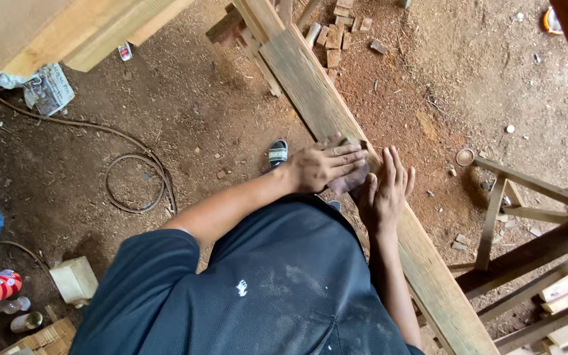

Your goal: The person sands a long wooden beam by hand using a piece of sandpaper, applying it to the top surface and edges of the wood while holding the beam steady.

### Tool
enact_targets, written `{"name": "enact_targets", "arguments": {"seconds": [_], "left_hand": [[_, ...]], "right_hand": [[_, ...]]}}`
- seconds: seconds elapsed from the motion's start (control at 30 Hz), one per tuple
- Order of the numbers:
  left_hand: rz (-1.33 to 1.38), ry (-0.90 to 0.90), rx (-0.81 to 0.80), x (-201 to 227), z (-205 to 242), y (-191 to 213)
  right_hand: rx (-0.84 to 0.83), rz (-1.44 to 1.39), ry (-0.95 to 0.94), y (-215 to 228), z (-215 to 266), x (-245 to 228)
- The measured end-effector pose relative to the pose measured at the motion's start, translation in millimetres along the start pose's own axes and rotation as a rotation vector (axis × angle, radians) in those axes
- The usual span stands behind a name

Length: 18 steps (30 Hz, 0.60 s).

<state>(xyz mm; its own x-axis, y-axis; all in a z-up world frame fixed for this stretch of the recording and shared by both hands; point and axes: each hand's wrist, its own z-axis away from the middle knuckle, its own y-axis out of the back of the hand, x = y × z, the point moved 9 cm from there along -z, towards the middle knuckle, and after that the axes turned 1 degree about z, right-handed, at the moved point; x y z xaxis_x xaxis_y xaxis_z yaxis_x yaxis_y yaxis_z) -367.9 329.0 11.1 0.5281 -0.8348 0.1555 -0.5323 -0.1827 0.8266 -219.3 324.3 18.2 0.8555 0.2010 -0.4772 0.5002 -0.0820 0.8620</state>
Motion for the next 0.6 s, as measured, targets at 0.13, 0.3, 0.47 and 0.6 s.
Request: {"name": "enact_targets", "arguments": {"seconds": [0.13,0.3,0.47,0.6], "left_hand": [[0.091,0.038,0.194,-93.9,0.2,25.4],[0.126,0.244,0.068,-192.9,30.4,59.0],[0.365,0.21,-0.028,-133.0,13.2,43.2],[0.226,0.053,0.041,-146.7,14.0,53.8]], "right_hand": [[0.019,-0.095,0.045,-15.6,-37.1,-46.7],[-0.21,0.383,0.001,-45.2,-58.8,-81.0],[-0.198,0.344,0.031,-56.9,-87.1,-92.0],[-0.18,0.371,-0.024,-60.5,-93.7,-96.1]]}}
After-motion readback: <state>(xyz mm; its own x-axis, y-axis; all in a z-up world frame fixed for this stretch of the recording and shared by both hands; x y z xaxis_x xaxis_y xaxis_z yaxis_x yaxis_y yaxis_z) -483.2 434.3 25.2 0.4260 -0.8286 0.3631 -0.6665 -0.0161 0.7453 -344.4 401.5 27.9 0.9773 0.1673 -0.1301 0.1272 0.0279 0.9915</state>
